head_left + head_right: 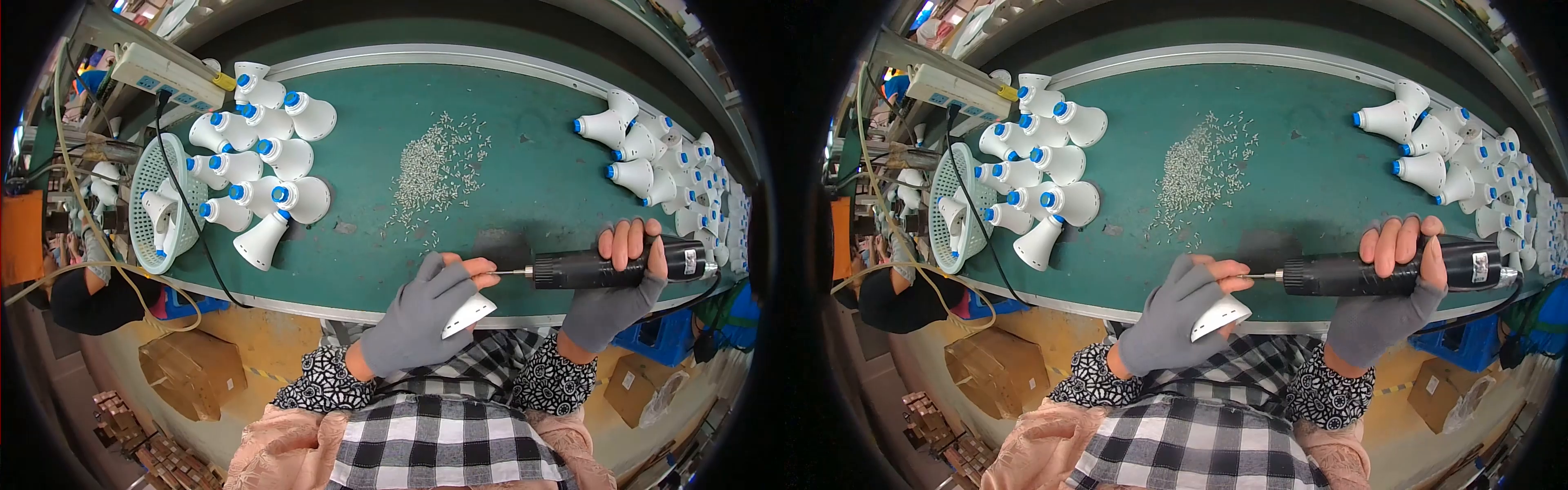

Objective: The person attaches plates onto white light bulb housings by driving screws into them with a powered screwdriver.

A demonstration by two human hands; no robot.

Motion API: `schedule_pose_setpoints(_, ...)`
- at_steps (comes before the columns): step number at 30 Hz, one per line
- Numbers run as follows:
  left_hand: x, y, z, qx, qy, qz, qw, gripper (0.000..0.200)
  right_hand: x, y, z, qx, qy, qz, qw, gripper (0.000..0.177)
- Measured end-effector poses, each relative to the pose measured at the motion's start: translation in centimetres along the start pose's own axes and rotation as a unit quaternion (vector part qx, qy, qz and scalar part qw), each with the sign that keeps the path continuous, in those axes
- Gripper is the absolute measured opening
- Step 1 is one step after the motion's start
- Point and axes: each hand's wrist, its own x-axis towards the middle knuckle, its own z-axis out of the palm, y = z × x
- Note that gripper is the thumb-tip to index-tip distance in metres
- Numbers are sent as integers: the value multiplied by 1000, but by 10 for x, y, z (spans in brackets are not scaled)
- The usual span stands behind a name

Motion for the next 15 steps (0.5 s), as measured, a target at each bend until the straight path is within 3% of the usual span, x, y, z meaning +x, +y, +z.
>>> schedule_pose_setpoints(2,0,-1,0,-43,-2,-7,999,51,0,0,-1,31,-47,5,998,16)
schedule_pose_setpoints(6,2,2,-4,-179,-21,-75,981,46,-1,0,2,4,-40,-10,999,18)
schedule_pose_setpoints(9,1,-6,6,-309,16,-121,943,42,-5,-8,5,-8,-16,-43,999,19)
schedule_pose_setpoints(12,3,0,6,-414,10,-310,856,39,-10,-18,6,6,-19,-71,997,20)
schedule_pose_setpoints(14,3,2,6,-419,2,-334,844,39,-16,-24,9,9,-34,-76,996,22)
schedule_pose_setpoints(15,4,3,6,-416,1,-340,843,41,-21,-26,4,-1,-50,-70,996,32)
